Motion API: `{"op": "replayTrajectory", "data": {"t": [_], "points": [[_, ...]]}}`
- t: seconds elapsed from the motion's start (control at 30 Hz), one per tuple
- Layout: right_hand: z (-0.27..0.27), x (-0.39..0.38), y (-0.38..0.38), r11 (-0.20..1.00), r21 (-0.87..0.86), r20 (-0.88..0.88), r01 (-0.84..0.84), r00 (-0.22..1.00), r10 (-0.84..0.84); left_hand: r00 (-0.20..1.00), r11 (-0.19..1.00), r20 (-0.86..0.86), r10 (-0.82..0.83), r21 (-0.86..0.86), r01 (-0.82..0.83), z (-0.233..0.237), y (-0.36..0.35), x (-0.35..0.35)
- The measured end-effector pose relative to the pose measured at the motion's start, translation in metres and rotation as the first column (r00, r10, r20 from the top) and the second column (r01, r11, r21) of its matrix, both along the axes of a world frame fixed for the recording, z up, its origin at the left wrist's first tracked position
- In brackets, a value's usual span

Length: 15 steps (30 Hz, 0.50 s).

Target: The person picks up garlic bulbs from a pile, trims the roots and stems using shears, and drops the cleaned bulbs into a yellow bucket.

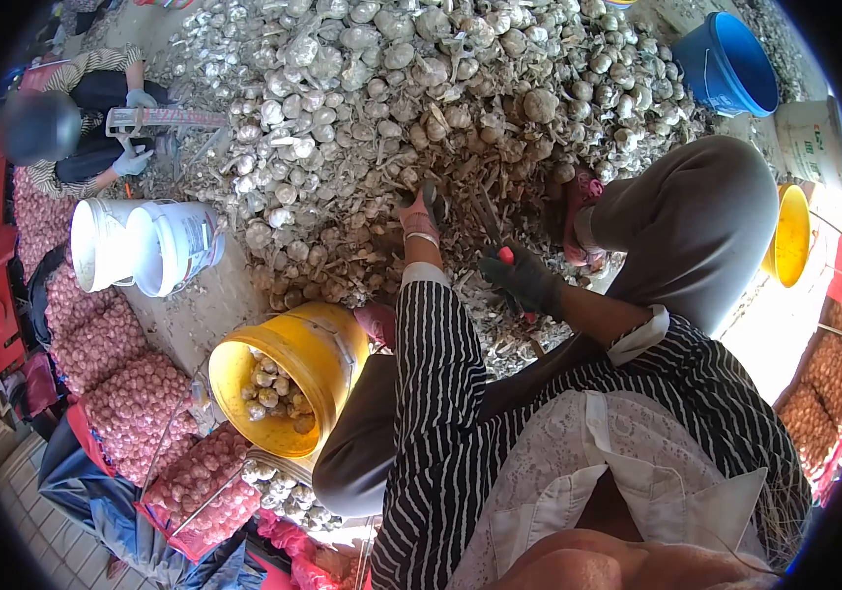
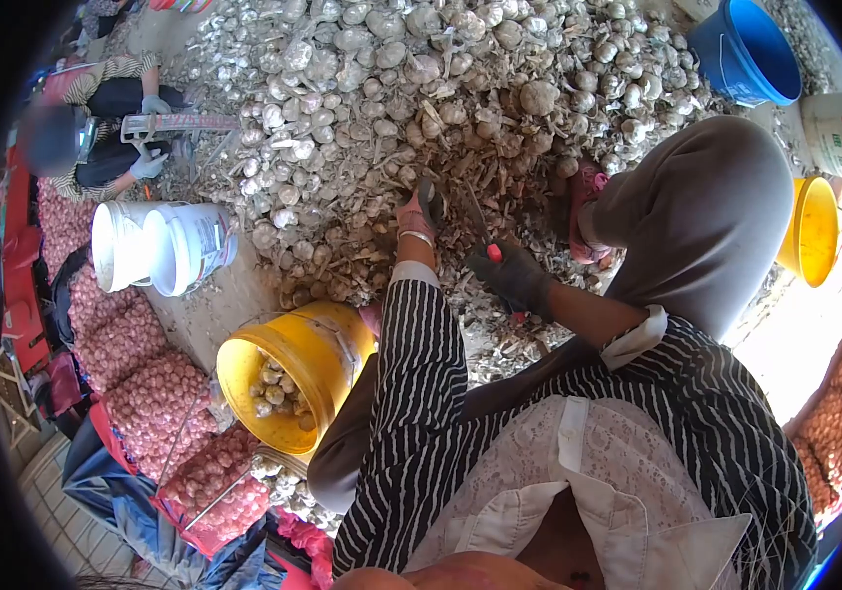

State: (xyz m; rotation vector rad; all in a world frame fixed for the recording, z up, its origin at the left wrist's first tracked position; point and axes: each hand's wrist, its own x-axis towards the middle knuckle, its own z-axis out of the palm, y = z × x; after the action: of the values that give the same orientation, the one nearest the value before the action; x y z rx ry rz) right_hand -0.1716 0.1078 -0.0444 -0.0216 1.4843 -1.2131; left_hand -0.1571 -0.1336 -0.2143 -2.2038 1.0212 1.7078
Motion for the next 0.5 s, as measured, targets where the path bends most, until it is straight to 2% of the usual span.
{"op": "replayTrajectory", "data": {"t": [0.03, 0.07, 0.1, 0.13, 0.17, 0.2, 0.27, 0.3, 0.33, 0.4, 0.43, 0.47, 0.5], "points": [[-0.004, 0.0, 0.001, 1.0, 0.005, -0.079, -0.028, 0.996, 0.028, 0.986, 0.998, 0.164, -0.028, -0.049, 0.036, -0.016, -0.007, -0.009], [-0.002, -0.001, 0.001, 0.998, 0.013, -0.153, -0.053, 0.987, 0.055, 0.987, 0.998, 0.156, -0.028, -0.055, 0.037, 0.006, -0.001, -0.015], [-0.002, -0.004, 0.002, 0.999, 0.008, -0.156, -0.05, 0.987, 0.051, 0.989, 0.987, 0.137, -0.063, -0.135, 0.081, 0.026, 0.009, -0.017], [0.004, -0.01, 0.001, 0.985, 0.066, -0.32, -0.158, 0.932, 0.171, 0.987, 0.968, 0.126, -0.099, -0.216, 0.124, 0.043, 0.02, -0.017], [0.01, -0.016, 0.001, 0.958, 0.139, -0.464, -0.251, 0.838, 0.287, 0.99, 0.923, 0.138, 0.027, -0.384, 0.029, 0.046, 0.028, -0.013], [0.018, -0.022, -0.001, 0.96, 0.13, -0.457, -0.246, 0.845, 0.278, 0.989, 0.92, 0.148, 0.022, -0.39, 0.038, 0.052, 0.032, 0.0], [0.03, -0.031, -0.004, 0.882, 0.336, -0.672, -0.33, 0.572, 0.47, 0.95, 0.763, -0.141, -0.279, -0.634, 0.131, 0.077, 0.046, 0.037], [0.035, -0.033, -0.004, 0.884, 0.326, -0.67, -0.335, 0.578, 0.466, 0.93, 0.711, -0.231, -0.285, -0.702, 0.044, 0.081, 0.055, 0.049], [0.039, -0.034, -0.004, 0.848, 0.368, -0.657, -0.383, 0.538, 0.528, 0.934, 0.705, -0.221, -0.282, -0.708, 0.046, 0.097, 0.066, 0.06], [0.039, -0.032, -0.005, 0.806, 0.399, -0.646, -0.437, 0.49, 0.585, 0.818, 0.572, -0.243, -0.521, -0.811, 0.124, 0.15, 0.088, 0.073], [0.038, -0.031, -0.006, 0.759, 0.437, -0.639, -0.483, 0.426, 0.64, 0.825, 0.563, -0.155, -0.544, -0.796, 0.222, 0.158, 0.094, 0.079], [0.038, -0.028, -0.005, 0.708, 0.475, -0.632, -0.522, 0.357, 0.687, 0.829, 0.556, -0.15, -0.539, -0.802, 0.217, 0.165, 0.099, 0.087], [0.04, -0.025, -0.003, 0.71, 0.47, -0.641, -0.525, 0.35, 0.683, 0.828, 0.419, 0.008, -0.561, -0.86, 0.292, 0.174, 0.104, 0.092]]}}
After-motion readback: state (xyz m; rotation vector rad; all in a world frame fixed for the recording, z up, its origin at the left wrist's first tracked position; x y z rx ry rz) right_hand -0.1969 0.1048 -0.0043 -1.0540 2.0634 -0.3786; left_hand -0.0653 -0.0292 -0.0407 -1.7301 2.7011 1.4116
